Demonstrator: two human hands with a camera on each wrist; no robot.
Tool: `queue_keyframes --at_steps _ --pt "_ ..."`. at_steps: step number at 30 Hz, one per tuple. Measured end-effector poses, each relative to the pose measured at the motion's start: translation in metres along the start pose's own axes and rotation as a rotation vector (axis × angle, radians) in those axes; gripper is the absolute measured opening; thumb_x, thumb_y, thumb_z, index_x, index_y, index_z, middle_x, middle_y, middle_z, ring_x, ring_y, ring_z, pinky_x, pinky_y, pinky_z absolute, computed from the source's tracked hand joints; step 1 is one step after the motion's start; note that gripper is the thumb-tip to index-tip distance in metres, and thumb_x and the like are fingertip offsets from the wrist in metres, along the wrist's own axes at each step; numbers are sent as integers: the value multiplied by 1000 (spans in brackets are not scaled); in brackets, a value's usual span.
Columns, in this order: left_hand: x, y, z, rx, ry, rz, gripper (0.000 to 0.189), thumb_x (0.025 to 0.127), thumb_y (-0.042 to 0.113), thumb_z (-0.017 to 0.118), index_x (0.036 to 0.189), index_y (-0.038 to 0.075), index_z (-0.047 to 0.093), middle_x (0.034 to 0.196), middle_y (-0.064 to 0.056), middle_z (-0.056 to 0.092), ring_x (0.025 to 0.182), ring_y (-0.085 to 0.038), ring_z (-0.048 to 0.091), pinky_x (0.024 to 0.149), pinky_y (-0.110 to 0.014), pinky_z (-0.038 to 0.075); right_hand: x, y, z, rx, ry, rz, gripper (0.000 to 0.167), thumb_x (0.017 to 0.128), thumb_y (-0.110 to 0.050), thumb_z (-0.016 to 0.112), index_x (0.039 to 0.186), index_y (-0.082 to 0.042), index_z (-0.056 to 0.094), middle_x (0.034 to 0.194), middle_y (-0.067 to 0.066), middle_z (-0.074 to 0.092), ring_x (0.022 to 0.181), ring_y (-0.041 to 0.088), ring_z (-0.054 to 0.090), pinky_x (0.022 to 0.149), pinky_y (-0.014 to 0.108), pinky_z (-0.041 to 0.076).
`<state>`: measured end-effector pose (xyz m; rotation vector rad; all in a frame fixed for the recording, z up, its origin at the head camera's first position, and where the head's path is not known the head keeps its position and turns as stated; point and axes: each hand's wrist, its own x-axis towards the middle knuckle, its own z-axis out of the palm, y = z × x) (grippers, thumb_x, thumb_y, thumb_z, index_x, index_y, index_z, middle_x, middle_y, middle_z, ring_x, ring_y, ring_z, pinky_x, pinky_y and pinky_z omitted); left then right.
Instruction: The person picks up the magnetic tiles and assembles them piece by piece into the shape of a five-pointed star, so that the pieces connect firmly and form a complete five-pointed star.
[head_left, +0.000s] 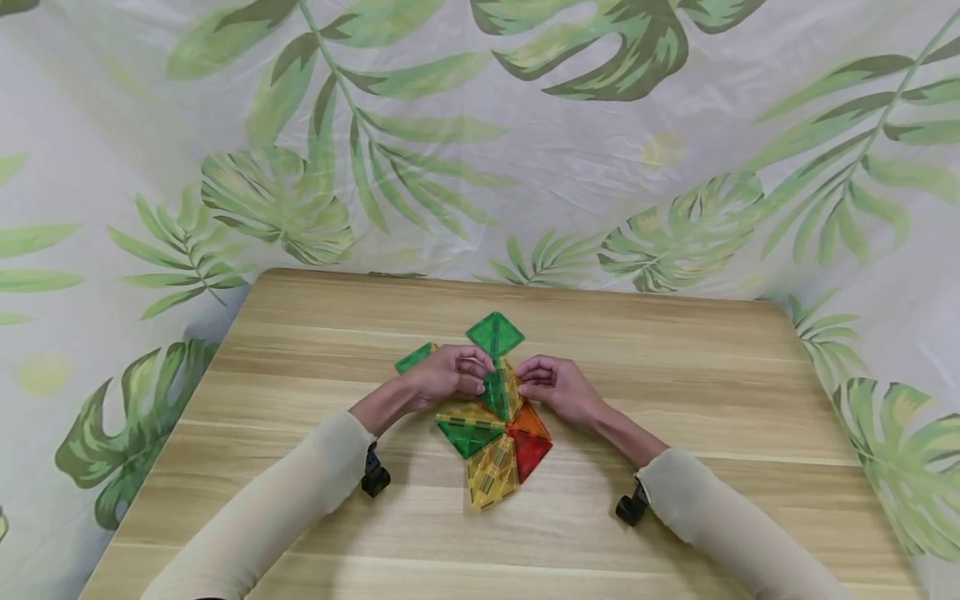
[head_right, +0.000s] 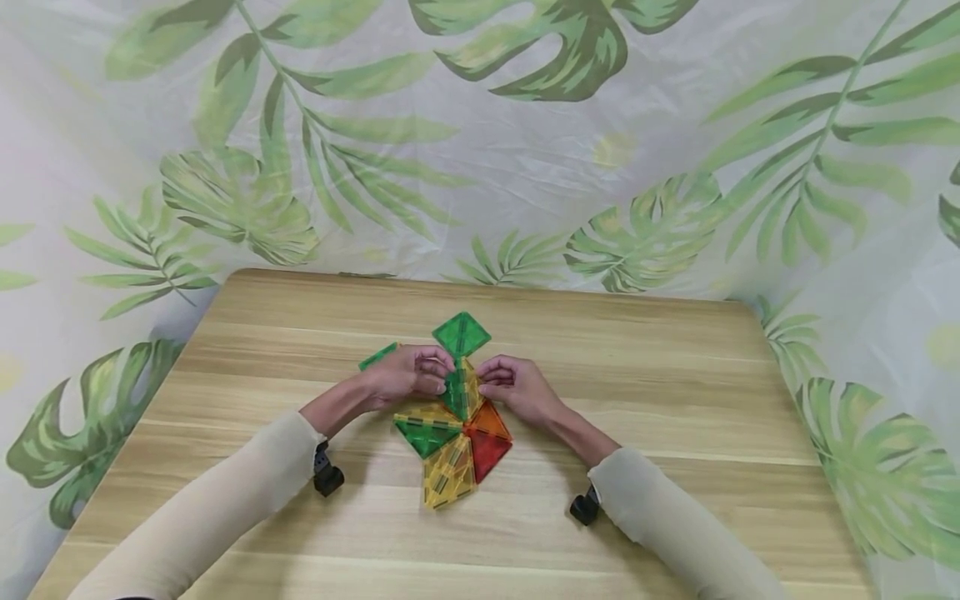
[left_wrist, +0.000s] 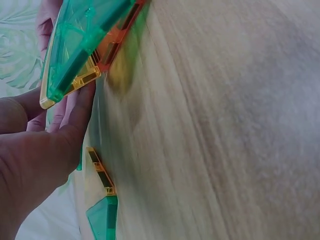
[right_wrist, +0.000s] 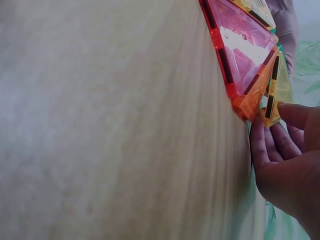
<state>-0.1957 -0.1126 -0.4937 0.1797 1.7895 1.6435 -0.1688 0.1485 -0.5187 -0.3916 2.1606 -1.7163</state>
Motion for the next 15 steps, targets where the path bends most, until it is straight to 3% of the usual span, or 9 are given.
queue_keyframes --at_steps 7,15 --pt "-4 -4 -1 173 11 83 26 92 -11 70 115 -1 67 116 -15 72 110 -23 67 85 -30 59 2 1 4 -121 -22 -73 25 97 4 72 121 7 69 118 21 73 108 32 71 87 25 60" --pt "-10 0 -2 214 50 119 26 94 -11 70 118 -3 67 121 -18 72 116 -29 68 99 -36 58 -7 -4 6 -219 26 -94 25 97 -2 76 122 -1 74 117 14 76 100 22 73 83 26 60"
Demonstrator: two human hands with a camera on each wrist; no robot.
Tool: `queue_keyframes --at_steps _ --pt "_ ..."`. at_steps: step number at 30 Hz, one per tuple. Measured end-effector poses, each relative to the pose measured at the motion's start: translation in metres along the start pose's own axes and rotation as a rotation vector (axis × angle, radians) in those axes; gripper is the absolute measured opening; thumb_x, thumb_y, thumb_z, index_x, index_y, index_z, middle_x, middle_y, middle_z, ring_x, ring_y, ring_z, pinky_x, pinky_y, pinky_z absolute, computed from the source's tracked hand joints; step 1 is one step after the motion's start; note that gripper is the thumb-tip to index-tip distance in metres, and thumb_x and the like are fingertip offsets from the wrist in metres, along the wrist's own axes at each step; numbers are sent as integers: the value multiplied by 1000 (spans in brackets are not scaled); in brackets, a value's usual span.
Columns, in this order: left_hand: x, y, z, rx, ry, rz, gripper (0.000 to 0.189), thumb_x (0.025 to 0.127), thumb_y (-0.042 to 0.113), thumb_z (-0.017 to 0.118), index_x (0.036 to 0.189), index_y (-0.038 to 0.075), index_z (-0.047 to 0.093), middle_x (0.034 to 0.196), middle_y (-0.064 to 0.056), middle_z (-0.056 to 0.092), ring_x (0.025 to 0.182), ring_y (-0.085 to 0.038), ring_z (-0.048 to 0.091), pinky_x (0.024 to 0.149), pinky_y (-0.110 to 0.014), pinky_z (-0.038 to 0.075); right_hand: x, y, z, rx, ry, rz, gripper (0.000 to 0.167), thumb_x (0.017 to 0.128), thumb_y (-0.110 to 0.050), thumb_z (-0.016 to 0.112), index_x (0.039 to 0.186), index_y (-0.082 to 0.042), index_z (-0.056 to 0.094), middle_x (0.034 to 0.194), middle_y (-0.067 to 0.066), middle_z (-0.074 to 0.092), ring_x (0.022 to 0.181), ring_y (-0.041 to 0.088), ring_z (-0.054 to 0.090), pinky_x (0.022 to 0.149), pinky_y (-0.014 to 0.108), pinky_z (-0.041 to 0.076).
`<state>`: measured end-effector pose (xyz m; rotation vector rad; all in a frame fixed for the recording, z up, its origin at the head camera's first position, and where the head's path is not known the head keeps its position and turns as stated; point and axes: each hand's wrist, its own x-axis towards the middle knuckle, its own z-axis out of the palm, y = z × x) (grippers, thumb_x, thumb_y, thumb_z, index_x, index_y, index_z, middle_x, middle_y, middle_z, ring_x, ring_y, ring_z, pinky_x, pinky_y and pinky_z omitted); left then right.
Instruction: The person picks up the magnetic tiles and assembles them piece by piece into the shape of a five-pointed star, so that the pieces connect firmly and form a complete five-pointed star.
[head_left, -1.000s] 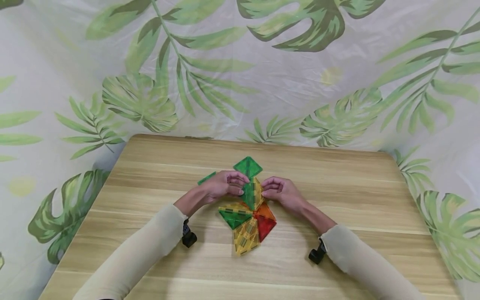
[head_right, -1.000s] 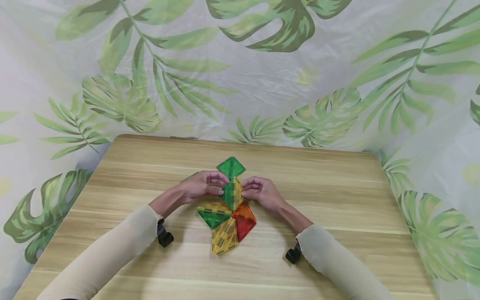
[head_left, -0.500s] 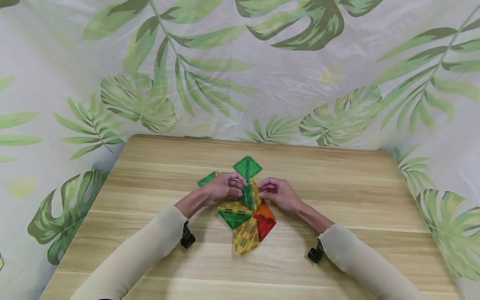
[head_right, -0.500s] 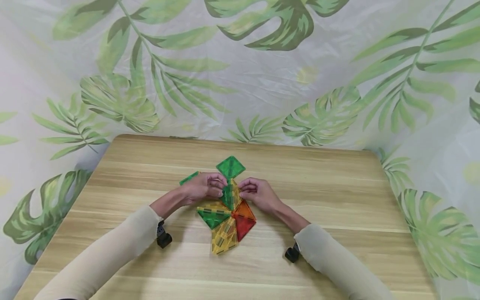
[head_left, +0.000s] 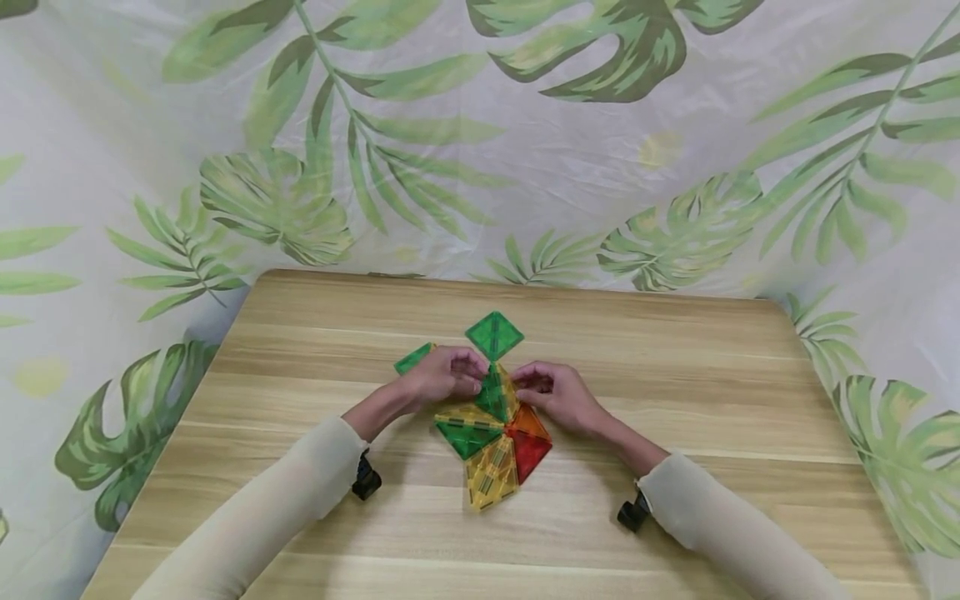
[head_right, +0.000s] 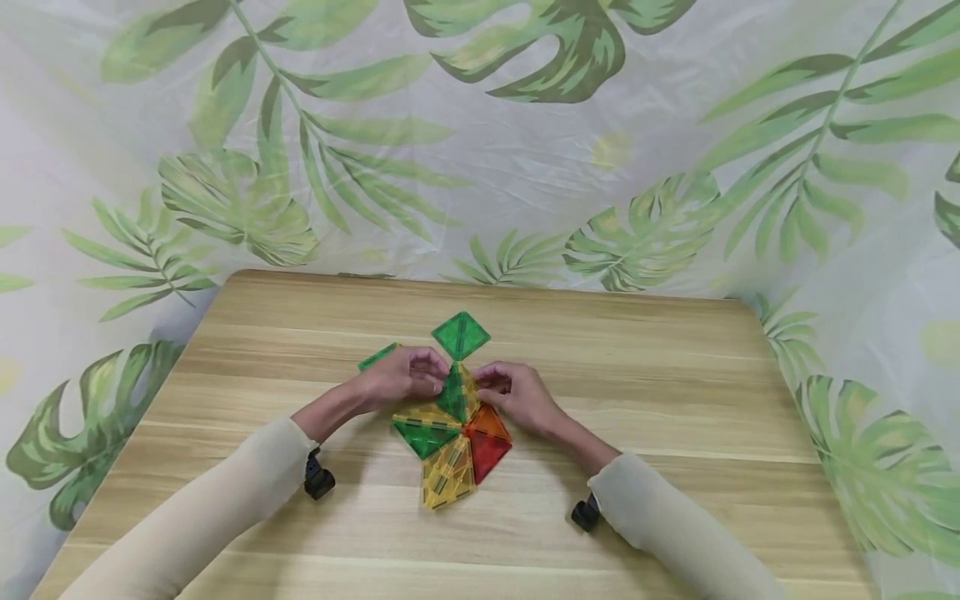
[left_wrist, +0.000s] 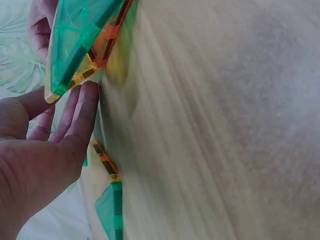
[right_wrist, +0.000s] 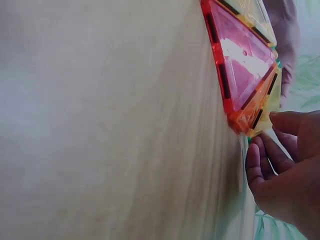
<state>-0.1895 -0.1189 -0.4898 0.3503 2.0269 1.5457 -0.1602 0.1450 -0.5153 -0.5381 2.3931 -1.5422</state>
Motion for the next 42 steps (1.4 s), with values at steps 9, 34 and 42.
queue_keyframes --at_steps 9,34,42 --pt "4 13 1 34 -25 79 36 100 -1 70 134 -7 60 138 -25 64 129 -39 64 103 -40 57 -36 -14 7 -176 152 -153 36 91 -6 83 124 5 73 120 18 76 104 33 73 88 44 62" --pt "17 12 9 289 -70 131 27 102 19 74 126 8 73 129 -7 71 124 -30 68 101 -44 57 -82 -39 42 -493 157 -85 77 85 -45 90 141 2 66 143 17 66 131 32 63 107 49 54" --pt "12 8 8 247 -27 92 28 101 18 75 126 7 74 131 -9 69 125 -31 68 95 -39 60 -74 -33 42 -520 185 -94 72 84 -47 90 136 0 70 137 13 71 125 29 68 103 45 57"
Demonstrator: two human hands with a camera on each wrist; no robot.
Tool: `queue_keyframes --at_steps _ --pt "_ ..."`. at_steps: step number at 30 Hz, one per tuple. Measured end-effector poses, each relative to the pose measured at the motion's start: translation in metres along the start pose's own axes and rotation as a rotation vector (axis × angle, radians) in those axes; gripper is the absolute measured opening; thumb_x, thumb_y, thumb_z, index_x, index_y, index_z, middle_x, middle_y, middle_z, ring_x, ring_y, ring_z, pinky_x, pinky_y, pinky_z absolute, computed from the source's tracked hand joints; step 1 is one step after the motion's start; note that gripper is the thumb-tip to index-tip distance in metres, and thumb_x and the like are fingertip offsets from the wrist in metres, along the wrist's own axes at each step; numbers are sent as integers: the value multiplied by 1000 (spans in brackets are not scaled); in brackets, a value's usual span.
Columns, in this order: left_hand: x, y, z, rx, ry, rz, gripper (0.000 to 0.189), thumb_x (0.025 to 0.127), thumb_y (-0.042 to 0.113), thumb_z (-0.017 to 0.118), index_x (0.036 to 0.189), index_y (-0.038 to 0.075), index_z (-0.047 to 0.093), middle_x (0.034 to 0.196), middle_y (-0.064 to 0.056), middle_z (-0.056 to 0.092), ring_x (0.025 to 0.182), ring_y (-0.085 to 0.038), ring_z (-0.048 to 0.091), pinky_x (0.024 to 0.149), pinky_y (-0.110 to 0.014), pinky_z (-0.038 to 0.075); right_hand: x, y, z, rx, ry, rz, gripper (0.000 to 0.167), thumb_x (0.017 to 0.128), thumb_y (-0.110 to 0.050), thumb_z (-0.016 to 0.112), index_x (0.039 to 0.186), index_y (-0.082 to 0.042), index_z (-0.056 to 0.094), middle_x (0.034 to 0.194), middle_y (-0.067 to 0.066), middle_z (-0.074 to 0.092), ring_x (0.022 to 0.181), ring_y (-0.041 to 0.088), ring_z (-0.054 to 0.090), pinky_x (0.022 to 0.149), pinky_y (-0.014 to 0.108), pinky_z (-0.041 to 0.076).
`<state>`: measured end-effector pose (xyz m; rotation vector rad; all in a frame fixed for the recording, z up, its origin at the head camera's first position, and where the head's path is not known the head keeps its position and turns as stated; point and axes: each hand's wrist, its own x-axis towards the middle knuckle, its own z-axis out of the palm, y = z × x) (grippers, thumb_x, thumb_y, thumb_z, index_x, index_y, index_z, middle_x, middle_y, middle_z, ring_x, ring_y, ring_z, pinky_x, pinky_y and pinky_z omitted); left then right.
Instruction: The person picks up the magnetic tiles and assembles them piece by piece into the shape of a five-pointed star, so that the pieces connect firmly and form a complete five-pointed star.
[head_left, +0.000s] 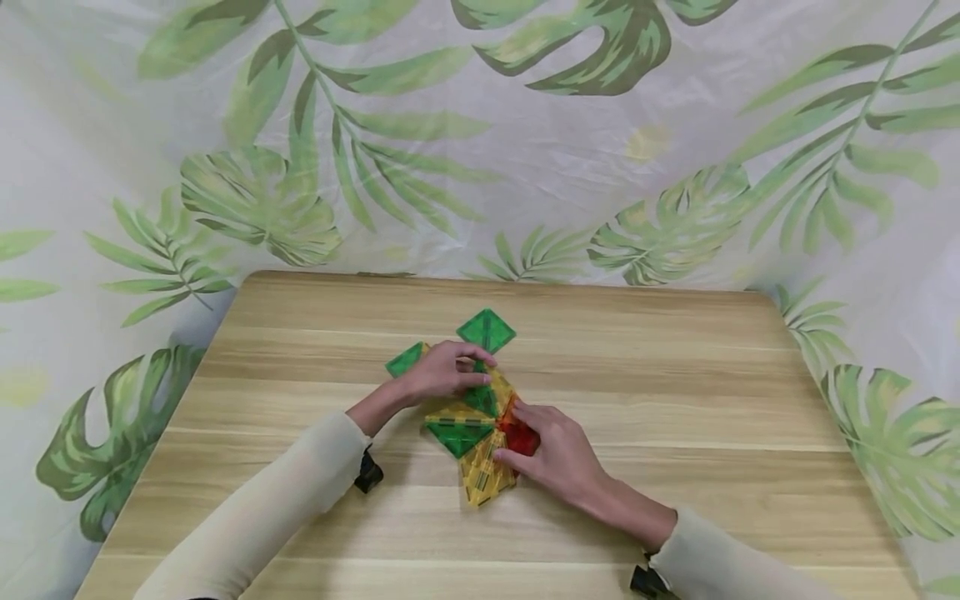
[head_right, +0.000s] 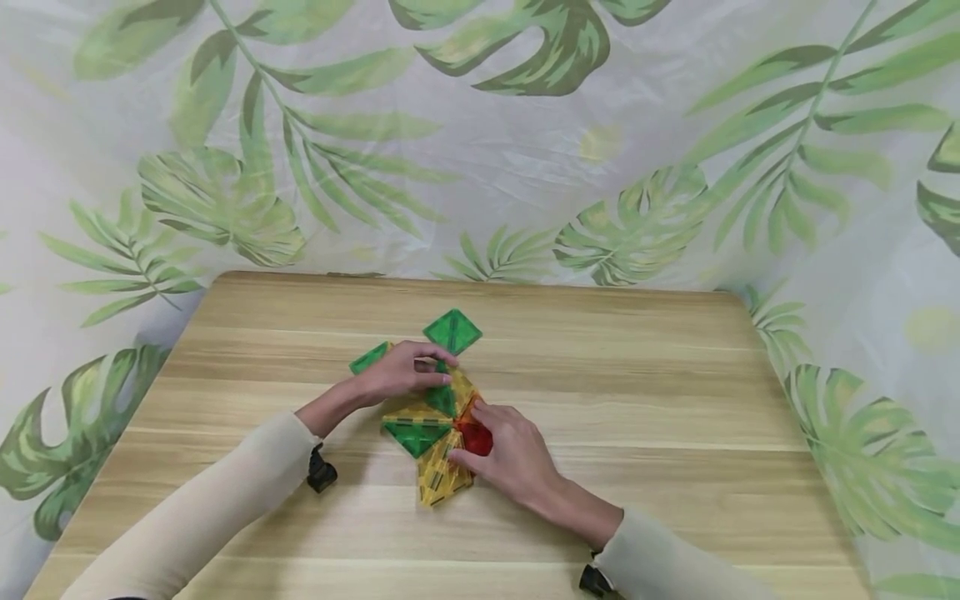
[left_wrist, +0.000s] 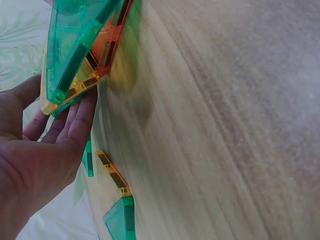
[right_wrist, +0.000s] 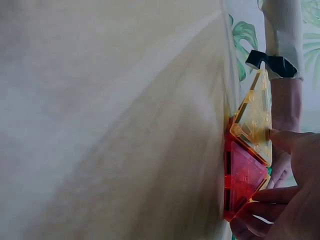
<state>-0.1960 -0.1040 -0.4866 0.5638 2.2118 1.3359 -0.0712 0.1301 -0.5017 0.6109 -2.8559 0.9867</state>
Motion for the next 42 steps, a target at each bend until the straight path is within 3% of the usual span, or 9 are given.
queue_keyframes --at_steps 7,14,23,28,37,42 --pt "-6 -4 -1 -37 39 -10 26 100 13 75 124 4 74 130 -13 65 119 -29 71 90 -35 60 7 -2 1 -8 -33 28 75 83 -54 88 135 -1 71 134 14 72 124 30 68 102 46 57" --pt "-16 -7 -5 -52 65 37 26 100 13 75 122 0 73 127 -17 70 116 -34 72 90 -41 61 15 0 -6 10 -60 29 63 85 -44 87 129 -1 74 127 12 75 119 29 71 100 47 58" --pt "-32 -18 -15 41 121 40 21 98 8 76 118 2 76 126 -16 72 106 -28 73 91 -40 61 29 17 -14 50 -95 -81 49 89 -27 84 129 0 74 127 13 75 121 30 70 102 47 57" --pt "-43 -22 -19 138 143 82 16 96 6 78 112 4 78 116 -11 75 101 -24 74 89 -36 61 38 30 -19 64 -141 -133 47 90 -24 82 131 -2 73 129 13 74 123 32 68 106 49 54" --pt "-62 -24 -20 238 128 124 11 94 9 81 105 9 80 98 0 76 88 -13 70 79 -26 59 57 49 -24 98 -272 -210 42 98 -22 76 136 -6 71 140 9 69 132 31 63 111 50 50" --pt "-70 -21 -21 252 85 138 9 93 7 81 101 9 79 94 2 76 87 -12 70 78 -26 59 63 55 -24 128 -316 -249 40 98 -22 73 136 -8 72 142 6 68 135 29 61 114 51 48"
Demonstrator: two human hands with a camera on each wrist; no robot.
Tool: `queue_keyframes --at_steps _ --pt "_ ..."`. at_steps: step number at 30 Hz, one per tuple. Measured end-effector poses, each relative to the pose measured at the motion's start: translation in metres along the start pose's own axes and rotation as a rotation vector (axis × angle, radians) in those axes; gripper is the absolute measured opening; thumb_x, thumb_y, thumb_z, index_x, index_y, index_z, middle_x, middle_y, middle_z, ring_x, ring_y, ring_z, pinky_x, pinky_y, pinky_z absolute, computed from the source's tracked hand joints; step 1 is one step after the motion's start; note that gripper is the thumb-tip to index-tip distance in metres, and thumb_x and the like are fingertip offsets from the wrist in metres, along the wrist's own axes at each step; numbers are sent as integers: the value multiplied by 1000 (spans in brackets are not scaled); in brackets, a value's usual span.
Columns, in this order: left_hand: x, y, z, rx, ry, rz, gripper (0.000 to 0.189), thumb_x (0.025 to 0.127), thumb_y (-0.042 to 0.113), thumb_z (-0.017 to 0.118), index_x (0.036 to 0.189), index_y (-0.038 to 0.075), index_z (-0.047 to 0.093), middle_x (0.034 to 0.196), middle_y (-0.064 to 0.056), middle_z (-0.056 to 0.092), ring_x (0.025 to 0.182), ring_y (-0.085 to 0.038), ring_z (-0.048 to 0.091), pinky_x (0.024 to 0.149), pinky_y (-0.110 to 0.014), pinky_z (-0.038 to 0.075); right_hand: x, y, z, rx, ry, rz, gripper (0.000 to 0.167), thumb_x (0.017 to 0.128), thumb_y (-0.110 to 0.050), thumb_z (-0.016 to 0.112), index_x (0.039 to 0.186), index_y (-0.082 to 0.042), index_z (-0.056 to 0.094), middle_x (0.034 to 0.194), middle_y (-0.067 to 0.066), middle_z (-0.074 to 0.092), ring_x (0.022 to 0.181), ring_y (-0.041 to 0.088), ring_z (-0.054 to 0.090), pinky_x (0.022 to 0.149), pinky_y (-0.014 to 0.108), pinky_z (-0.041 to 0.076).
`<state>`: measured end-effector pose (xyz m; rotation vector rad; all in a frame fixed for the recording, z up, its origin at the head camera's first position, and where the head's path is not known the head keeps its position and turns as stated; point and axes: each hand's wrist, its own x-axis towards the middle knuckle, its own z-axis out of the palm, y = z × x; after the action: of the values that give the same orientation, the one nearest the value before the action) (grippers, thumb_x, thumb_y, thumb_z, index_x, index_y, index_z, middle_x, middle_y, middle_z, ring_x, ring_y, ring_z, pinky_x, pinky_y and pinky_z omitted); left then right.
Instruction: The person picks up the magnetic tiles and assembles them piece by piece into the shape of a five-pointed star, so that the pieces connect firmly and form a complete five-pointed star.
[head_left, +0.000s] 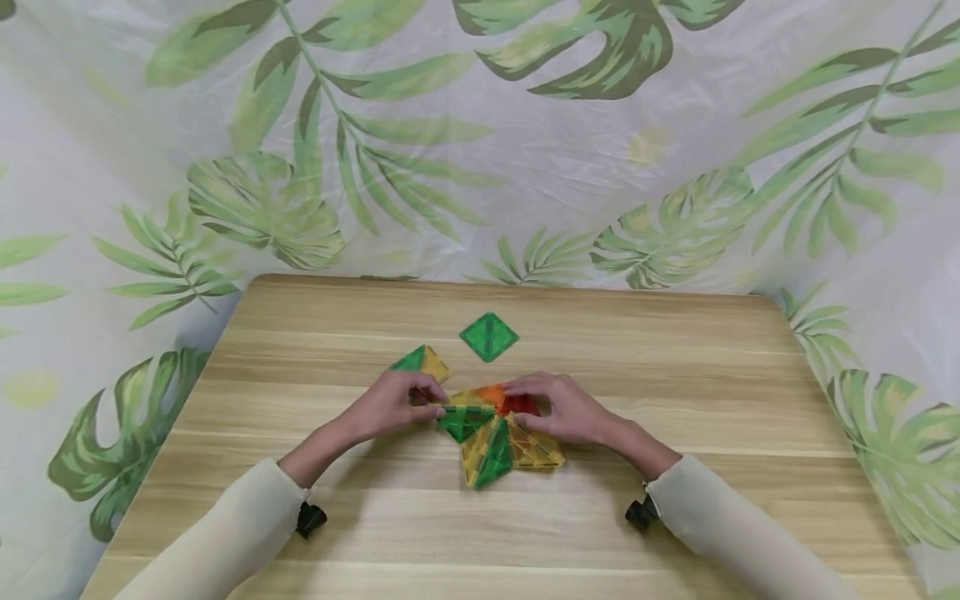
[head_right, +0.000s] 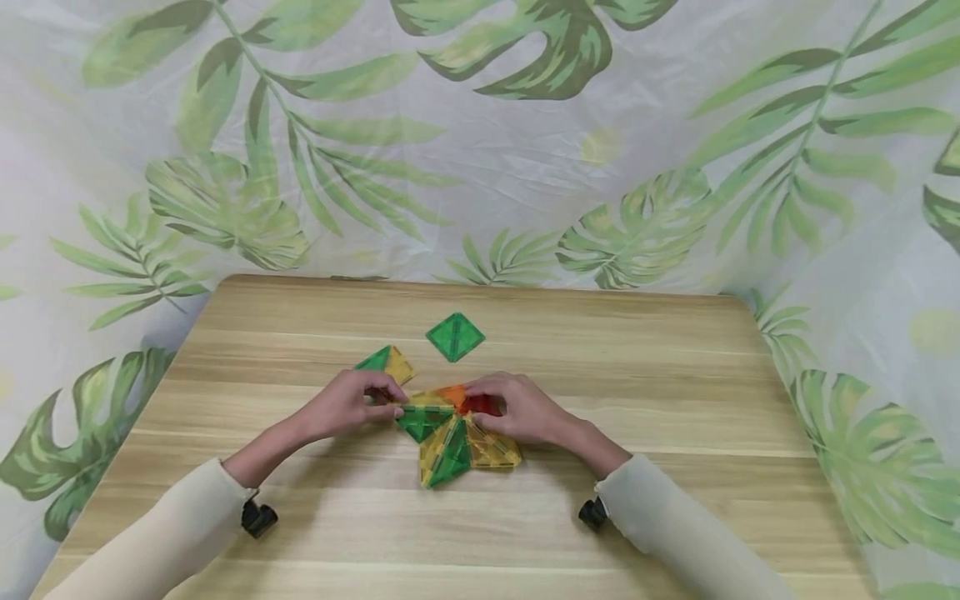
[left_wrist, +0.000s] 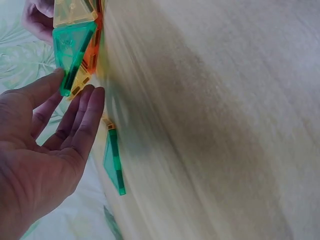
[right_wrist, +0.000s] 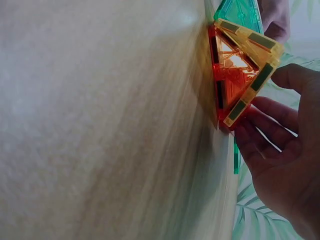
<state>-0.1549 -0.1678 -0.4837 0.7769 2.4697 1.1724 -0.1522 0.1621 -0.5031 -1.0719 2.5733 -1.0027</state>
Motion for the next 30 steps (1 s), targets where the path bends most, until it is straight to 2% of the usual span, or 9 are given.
queue_keyframes --at_steps 5,8,10,13,17,20,24,30 --pt "0 7 -7 24 -67 25 7 96 8 79 103 9 79 97 1 78 89 -13 71 79 -25 59 2 3 -3 35 -20 -11 40 99 -20 74 137 -8 72 143 7 68 135 29 61 114 51 48" --pt "4 12 -15 60 -94 45 11 99 11 76 108 6 79 102 0 78 93 -16 72 81 -27 59 6 3 -6 54 0 -14 40 98 -20 75 135 -5 72 140 10 69 132 29 64 112 49 49" --pt "9 16 -20 75 -89 49 17 101 13 74 114 3 78 106 -4 78 97 -19 72 83 -31 60 10 5 -10 82 34 2 41 98 -18 76 135 -1 71 137 13 71 126 31 67 108 49 53" --pt "21 19 -25 41 -41 41 26 103 12 71 124 -3 73 116 -14 76 104 -26 73 90 -39 61 16 9 -15 146 97 79 42 98 -14 77 134 5 68 133 20 71 118 35 71 102 48 57" --pt "41 17 -28 -33 41 -17 33 105 11 67 134 -5 68 131 -24 70 116 -33 70 97 -46 60 27 14 -23 226 164 213 43 99 -11 75 136 8 65 133 25 69 116 38 71 98 45 60" --pt "54 13 -28 -78 73 -78 41 107 15 64 143 -4 61 144 -24 63 128 -36 64 103 -48 57 37 17 -28 255 198 304 44 100 -12 73 138 8 64 132 24 70 118 37 71 100 45 59" --pt "69 6 -25 -123 66 -151 51 109 20 61 153 -3 52 156 -21 54 142 -38 54 109 -50 52 49 22 -30 262 228 397 44 101 -13 72 140 6 64 129 22 72 118 34 70 101 46 58" --pt "83 0 -18 -133 42 -204 56 108 18 61 158 -3 45 161 -22 46 149 -41 44 116 -53 45 60 26 -27 269 253 448 43 100 -11 72 139 7 64 129 22 72 118 34 70 101 45 58"
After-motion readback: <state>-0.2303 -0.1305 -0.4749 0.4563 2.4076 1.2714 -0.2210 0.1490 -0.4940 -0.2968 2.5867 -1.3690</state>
